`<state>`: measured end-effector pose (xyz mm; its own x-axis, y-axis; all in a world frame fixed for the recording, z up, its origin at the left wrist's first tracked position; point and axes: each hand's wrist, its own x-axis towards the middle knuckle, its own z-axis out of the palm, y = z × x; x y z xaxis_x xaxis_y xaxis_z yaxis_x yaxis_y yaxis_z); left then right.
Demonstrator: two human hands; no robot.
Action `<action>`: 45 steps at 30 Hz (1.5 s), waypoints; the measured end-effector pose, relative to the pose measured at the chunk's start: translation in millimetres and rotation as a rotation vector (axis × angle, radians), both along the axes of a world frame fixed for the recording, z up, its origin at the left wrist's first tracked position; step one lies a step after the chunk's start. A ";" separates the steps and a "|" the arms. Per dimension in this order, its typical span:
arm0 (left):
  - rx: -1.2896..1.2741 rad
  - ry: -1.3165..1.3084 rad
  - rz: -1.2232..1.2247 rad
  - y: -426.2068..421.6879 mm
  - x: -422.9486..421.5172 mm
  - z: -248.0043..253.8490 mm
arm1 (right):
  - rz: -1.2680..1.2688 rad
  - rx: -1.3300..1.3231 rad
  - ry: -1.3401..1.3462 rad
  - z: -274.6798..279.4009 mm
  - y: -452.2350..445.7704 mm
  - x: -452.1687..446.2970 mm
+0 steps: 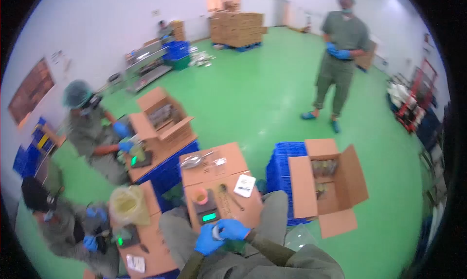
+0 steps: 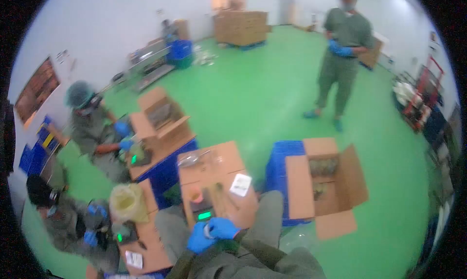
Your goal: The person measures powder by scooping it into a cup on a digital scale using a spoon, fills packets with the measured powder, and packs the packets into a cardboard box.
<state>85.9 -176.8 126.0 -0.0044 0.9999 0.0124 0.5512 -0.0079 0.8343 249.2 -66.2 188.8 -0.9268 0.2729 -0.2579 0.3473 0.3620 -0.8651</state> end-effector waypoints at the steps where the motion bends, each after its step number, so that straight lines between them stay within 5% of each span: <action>1: -0.001 -0.048 -0.050 5.7 5.2 26.8 | -0.123 0.069 0.008 2.3 -7.9 0.3; 7: 0.264 -0.143 0.158 20.9 11.1 37.0 | -0.243 0.208 0.094 25.3 1.9 -0.3; 8: 0.137 -0.223 0.159 18.8 11.3 83.5 | -0.235 0.215 0.156 37.7 3.7 -0.7; 10: 0.045 -0.093 0.272 29.3 -12.0 -10.2 | -0.345 0.179 0.320 7.8 17.6 -1.2; 11: -0.007 -0.031 0.324 36.1 -19.1 -23.5 | -0.294 0.421 0.023 19.5 28.8 -8.3; 12: 0.323 -0.067 0.374 34.5 -24.6 -42.3 | -0.179 0.661 -0.274 26.6 39.5 -14.6; 13: 0.289 -0.099 0.376 35.7 -32.9 -36.9 | -0.405 0.603 0.166 -22.5 54.1 4.3; 14: 0.254 -0.130 0.378 36.9 -41.1 -31.1 | -0.661 0.354 0.222 -14.6 53.2 3.1; 16: 0.222 -0.117 0.387 38.7 -60.5 -35.7 | -0.829 0.307 0.231 -41.1 64.6 -3.1; 17: 0.165 -0.126 0.368 39.6 -68.6 -31.5 | -0.856 0.105 0.143 -30.5 65.0 -8.5; 22: 0.137 -0.253 0.430 47.1 -93.9 -23.5 | -0.786 0.254 0.009 -92.1 87.6 -61.1; 30: 0.175 -0.195 0.445 54.0 -98.9 -19.5 | -0.811 0.220 0.318 -121.3 109.9 -136.4; 32: 0.186 -0.186 0.452 57.5 -103.1 -16.5 | -0.801 0.125 0.293 -108.3 112.7 -146.5; 39: 0.161 -0.175 0.509 82.3 -114.9 -17.1 | -0.457 0.597 0.177 32.8 118.4 -125.1; 45: 0.191 -0.035 0.466 104.3 -113.3 5.9 | -0.183 0.881 0.114 79.4 121.8 -119.7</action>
<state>-27.4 -72.5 131.9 -0.4536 0.8715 0.1865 0.5042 0.0783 0.8601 129.5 55.6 268.2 -0.8568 0.4733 0.2047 0.3936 0.8567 -0.3334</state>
